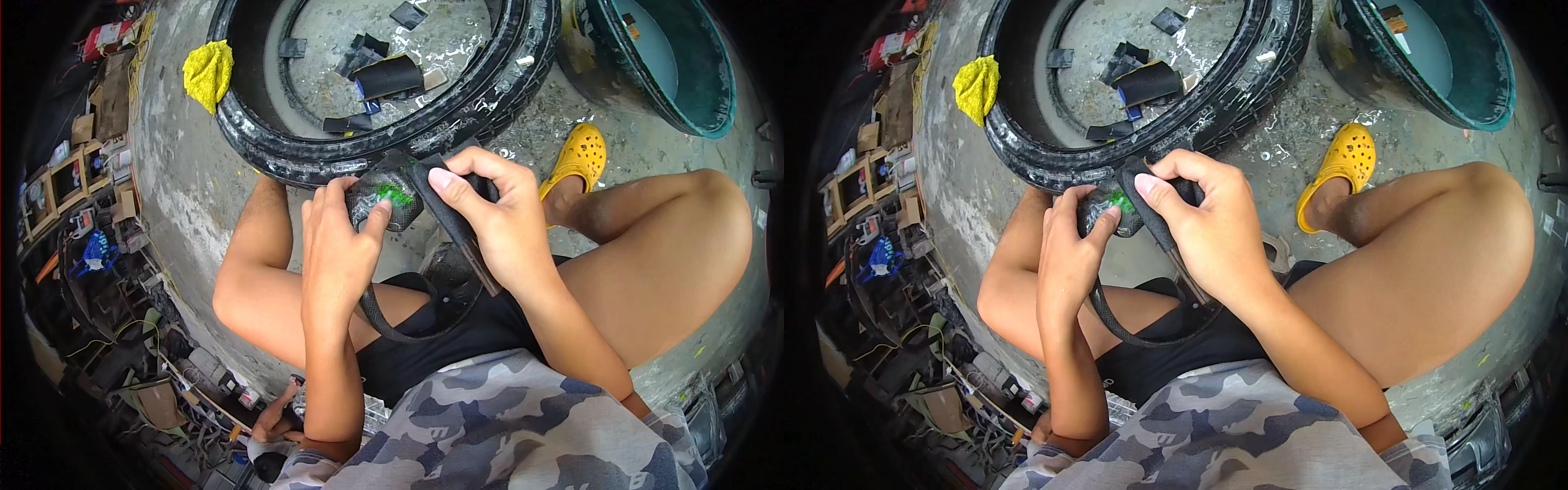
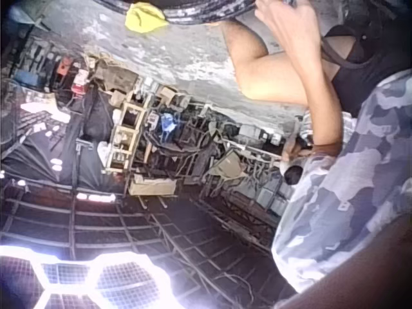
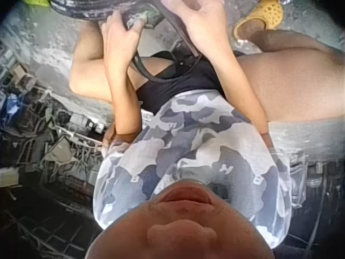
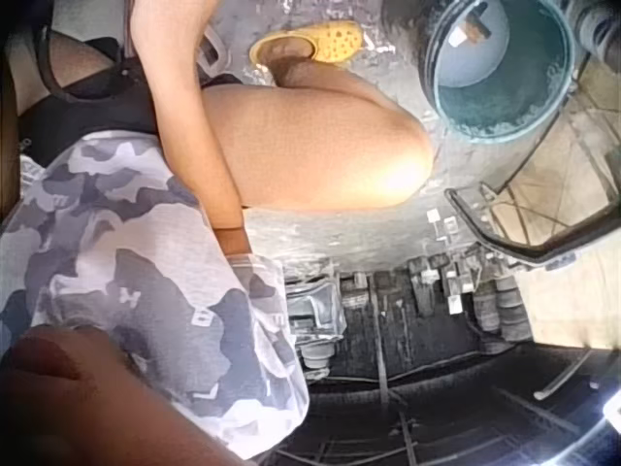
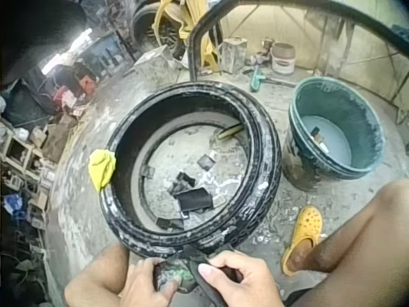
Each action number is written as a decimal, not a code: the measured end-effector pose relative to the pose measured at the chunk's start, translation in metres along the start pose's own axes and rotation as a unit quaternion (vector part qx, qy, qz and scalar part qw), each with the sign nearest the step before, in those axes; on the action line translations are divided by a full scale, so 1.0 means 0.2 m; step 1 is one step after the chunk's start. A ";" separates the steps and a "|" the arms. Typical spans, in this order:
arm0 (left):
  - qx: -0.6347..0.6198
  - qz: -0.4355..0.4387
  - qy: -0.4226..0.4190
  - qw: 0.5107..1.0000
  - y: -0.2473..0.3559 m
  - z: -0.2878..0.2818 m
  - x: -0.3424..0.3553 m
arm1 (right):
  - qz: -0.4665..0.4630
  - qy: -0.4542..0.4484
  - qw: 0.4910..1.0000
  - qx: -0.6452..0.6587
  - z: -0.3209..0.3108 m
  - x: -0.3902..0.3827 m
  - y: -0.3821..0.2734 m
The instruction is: Patching and repairing a punctured inner tube for a motorcycle or bicycle tire.
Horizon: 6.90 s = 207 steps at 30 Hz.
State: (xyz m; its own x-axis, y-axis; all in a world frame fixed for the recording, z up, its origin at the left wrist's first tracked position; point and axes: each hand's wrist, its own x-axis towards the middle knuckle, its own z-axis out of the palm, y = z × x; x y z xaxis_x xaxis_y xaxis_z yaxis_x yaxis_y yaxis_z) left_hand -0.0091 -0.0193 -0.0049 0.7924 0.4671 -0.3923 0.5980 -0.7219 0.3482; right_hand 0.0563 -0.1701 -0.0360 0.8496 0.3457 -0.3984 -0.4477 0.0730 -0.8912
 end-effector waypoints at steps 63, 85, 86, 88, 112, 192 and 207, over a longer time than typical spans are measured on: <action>-0.142 -0.008 0.161 0.977 -0.06 0.14 -0.04 | -0.219 0.084 0.915 -0.328 0.09 -0.05 0.30; -0.206 -0.041 0.118 0.971 -0.10 0.13 -0.02 | -0.275 -0.121 0.865 -0.401 -0.01 0.06 0.19; -0.204 -0.043 0.120 0.971 -0.11 0.13 -0.02 | -0.287 -0.124 0.858 -0.408 0.03 0.11 0.18; -0.216 -0.032 0.108 0.970 -0.14 0.13 -0.01 | -0.243 -0.146 0.855 -0.435 0.11 0.26 0.16; -0.141 0.147 0.107 0.973 -0.18 0.47 0.48 | -0.253 0.026 0.814 -0.523 0.03 0.24 0.18; -0.144 0.097 0.147 0.974 -0.21 0.54 0.49 | -0.290 -0.011 0.803 -0.521 -0.01 0.23 0.21; -0.156 0.107 0.175 0.966 -0.17 0.52 0.47 | -0.355 0.040 0.719 -0.596 0.04 0.36 0.20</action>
State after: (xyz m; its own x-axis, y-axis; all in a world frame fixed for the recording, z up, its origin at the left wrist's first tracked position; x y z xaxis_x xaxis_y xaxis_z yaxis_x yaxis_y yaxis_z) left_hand 0.0336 -0.0038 -0.1420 0.8615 0.5077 0.0101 0.3796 -0.6571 0.6512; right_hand 0.0973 -0.1349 -0.0996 0.7803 0.5591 0.2803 0.6241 -0.6661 -0.4086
